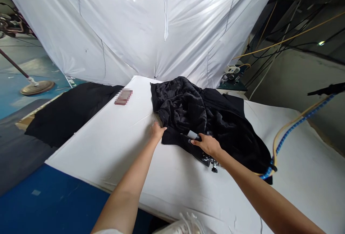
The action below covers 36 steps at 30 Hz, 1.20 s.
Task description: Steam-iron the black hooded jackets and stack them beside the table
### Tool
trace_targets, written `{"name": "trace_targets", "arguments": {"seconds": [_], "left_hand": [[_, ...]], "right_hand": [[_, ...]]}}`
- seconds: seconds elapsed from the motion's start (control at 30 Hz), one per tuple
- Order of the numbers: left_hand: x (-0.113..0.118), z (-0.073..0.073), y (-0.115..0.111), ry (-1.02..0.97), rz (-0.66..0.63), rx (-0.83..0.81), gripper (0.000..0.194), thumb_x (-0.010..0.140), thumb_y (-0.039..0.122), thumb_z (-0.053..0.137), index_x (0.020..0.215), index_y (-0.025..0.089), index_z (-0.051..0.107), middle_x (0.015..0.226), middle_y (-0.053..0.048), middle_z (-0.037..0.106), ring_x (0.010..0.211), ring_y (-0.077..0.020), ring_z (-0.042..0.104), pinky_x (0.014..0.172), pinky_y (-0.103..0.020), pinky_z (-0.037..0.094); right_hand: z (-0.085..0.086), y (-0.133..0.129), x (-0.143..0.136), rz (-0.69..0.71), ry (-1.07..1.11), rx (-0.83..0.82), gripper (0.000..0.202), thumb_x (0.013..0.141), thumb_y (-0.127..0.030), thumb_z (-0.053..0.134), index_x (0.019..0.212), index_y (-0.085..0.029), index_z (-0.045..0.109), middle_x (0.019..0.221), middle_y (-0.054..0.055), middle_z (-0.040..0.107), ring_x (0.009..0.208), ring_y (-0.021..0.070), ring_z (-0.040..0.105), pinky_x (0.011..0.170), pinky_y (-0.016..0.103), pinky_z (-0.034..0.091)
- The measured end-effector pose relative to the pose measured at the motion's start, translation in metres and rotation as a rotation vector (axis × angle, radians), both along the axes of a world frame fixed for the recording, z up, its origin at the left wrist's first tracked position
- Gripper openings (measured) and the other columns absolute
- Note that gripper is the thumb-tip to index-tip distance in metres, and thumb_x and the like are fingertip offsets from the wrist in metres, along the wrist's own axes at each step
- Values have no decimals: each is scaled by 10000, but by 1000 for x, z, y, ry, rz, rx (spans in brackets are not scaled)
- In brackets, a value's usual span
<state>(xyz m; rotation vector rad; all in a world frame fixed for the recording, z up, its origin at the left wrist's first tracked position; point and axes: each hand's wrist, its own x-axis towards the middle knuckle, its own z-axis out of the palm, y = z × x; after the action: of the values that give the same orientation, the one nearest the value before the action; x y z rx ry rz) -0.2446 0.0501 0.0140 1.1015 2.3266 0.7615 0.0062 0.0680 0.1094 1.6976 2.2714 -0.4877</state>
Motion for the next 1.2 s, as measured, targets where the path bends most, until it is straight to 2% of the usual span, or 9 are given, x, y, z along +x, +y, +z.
{"name": "trace_targets", "arguments": {"seconds": [0.1,0.27,0.47,0.57,0.67,0.8,0.97,1.1,1.2], "left_hand": [[-5,6,15,-34,-9,-50,99,734,323,597,734,225,613,790,-14,668,819,-190,606,744,-313,389],[-11,3,15,9,56,-62,104,759,296,562,713,221,618,804,-16,681,874,-203,599,796,-354,340],[-19,-7,10,-81,57,-71,130,750,324,569,685,217,605,787,11,682,861,-182,594,799,-334,332],[-26,-1,12,-146,14,-47,84,732,298,593,770,225,611,830,21,685,849,-167,600,815,-331,331],[-32,8,10,-170,19,29,196,731,233,585,927,245,583,876,35,681,882,-158,599,855,-343,321],[-30,17,3,-98,68,124,185,770,182,498,930,237,575,889,25,672,897,-155,590,859,-339,333],[0,30,-9,39,-66,282,202,749,159,492,900,238,600,858,18,654,844,-155,569,829,-308,360],[41,43,-14,182,-276,353,198,759,156,500,858,263,633,878,15,651,894,-175,547,853,-333,339],[81,44,-6,229,-480,315,227,776,187,520,952,288,622,992,10,641,981,-185,525,872,-349,327]], "right_hand": [[0,0,-15,-8,-3,-25,617,722,-721,355,1021,-233,587,945,90,651,876,275,603,662,331,432],[1,-1,-45,23,-7,-34,582,714,-708,394,1016,-254,600,943,84,653,873,279,605,693,352,431],[-3,5,-80,38,13,-47,572,701,-691,435,1024,-255,616,956,78,654,901,266,602,724,340,438],[-7,11,-93,40,21,-62,564,693,-689,446,1007,-256,627,963,78,658,906,269,602,729,349,445],[-8,12,-101,42,15,-63,573,690,-692,442,995,-246,633,976,86,658,905,272,605,720,351,453],[-8,6,-101,45,29,-70,611,663,-724,438,996,-250,633,990,82,659,920,275,604,726,353,461],[-4,-11,-62,-53,16,-94,665,632,-774,413,989,-256,629,965,78,661,905,273,610,713,354,466],[0,-26,7,-145,-29,-75,598,666,-728,442,991,-259,623,940,75,663,889,261,615,719,346,460],[1,-31,67,-239,-78,-53,553,688,-685,466,987,-246,620,942,83,661,897,266,611,724,349,452]]}}
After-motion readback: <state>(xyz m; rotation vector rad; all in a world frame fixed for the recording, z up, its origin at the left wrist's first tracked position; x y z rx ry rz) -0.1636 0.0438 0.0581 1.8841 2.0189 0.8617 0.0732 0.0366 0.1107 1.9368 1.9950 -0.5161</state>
